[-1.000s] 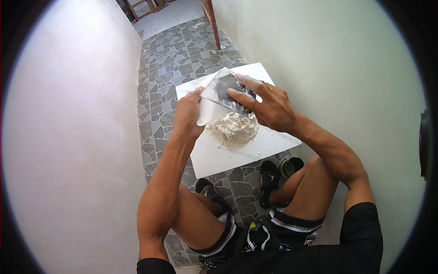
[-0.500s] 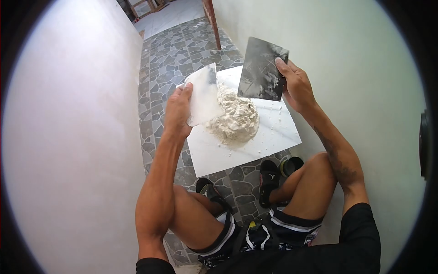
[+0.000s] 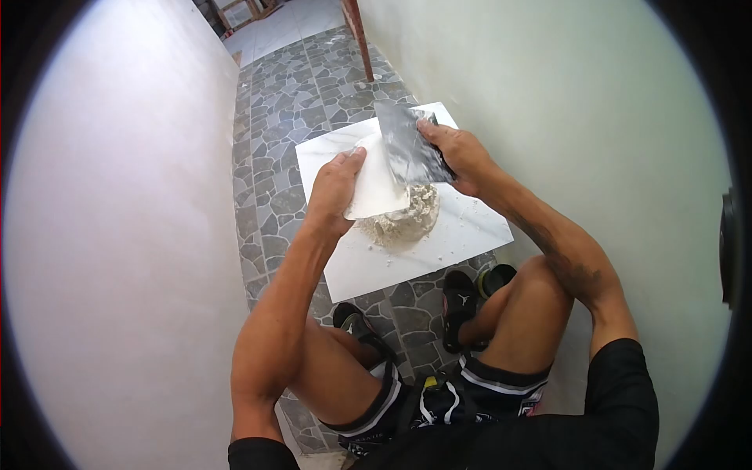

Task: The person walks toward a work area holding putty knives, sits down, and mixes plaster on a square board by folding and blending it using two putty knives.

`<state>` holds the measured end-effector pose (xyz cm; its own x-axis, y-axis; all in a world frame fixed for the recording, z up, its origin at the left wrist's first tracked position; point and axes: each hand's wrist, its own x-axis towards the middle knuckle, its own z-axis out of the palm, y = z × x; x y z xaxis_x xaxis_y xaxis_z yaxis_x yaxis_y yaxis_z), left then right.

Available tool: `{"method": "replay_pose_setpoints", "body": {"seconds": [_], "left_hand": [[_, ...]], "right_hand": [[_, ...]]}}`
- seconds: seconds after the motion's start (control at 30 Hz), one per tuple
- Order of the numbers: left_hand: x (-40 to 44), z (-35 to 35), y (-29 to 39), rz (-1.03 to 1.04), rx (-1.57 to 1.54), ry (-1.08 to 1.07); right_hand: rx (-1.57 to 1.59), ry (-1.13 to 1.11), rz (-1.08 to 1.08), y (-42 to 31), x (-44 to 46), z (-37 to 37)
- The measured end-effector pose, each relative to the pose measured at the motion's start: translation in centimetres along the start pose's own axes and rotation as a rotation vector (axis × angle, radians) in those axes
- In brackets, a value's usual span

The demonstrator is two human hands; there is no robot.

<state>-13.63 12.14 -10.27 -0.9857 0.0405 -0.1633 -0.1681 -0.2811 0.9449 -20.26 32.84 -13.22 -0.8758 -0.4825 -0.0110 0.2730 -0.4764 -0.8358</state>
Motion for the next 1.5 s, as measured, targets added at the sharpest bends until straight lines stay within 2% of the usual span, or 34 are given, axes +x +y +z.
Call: {"method": "replay_pose_setpoints", "body": {"seconds": [0.13, 0.27, 0.3, 0.4, 0.5, 0.53, 0.63, 0.73, 0.83, 0.93, 1.23, 1.43, 1.5], "left_hand": [[0.9, -2.1, 0.2, 0.037, -0.016, 0.074], [1.7, -3.9, 1.4, 0.122, -0.051, 0.134], [1.5, -3.9, 1.9, 0.15, -0.068, 0.16], [0.5, -3.6, 3.1, 0.305, 0.163, 0.269], [1.0, -4.9, 2.8, 0.349, 0.351, 0.401], [1.4, -5.3, 2.6, 0.351, 0.412, 0.442], [1.1, -4.8, 2.7, 0.32, 0.485, 0.491], [0.4, -4.1, 2.9, 0.307, 0.487, 0.473], [0.6, -4.6, 3.0, 0.29, 0.544, 0.493], [0.0, -4.0, 3.2, 0.328, 0.576, 0.513], [-0.2, -5.7, 3.3, 0.266, 0.644, 0.501], [-1.7, -3.9, 3.6, 0.249, 0.813, 0.401], [-2.2, -3.3, 3.4, 0.249, 0.776, 0.35]], "right_hand": [[-0.14, -0.005, 0.158, 0.1, -1.9, -0.2], [-0.521, -0.026, 0.207, -1.6, -3.4, -2.1], [-0.571, -0.035, 0.124, -1.8, -3.7, -2.5], [-0.776, -0.067, -0.14, -3.0, -4.3, -3.5], [-1.378, -0.002, -0.749, -4.7, -6.4, -0.8], [-1.498, -0.024, -0.865, -5.1, -7.8, 1.5], [-1.761, -0.26, -0.884, -3.3, -8.8, 3.8], [-1.857, -0.39, -1.027, -1.7, -8.9, 4.8], [-1.85, -0.42, -1.105, -0.8, -8.2, 4.6], [-1.875, -0.449, -1.116, -0.2, -7.9, 4.6], [-1.837, -0.481, -1.12, 0.7, -6.6, 4.7], [-1.832, -0.42, -1.121, 1.0, -3.8, 3.5], [-1.871, -0.344, -1.102, 0.9, -2.8, 2.6]]}}
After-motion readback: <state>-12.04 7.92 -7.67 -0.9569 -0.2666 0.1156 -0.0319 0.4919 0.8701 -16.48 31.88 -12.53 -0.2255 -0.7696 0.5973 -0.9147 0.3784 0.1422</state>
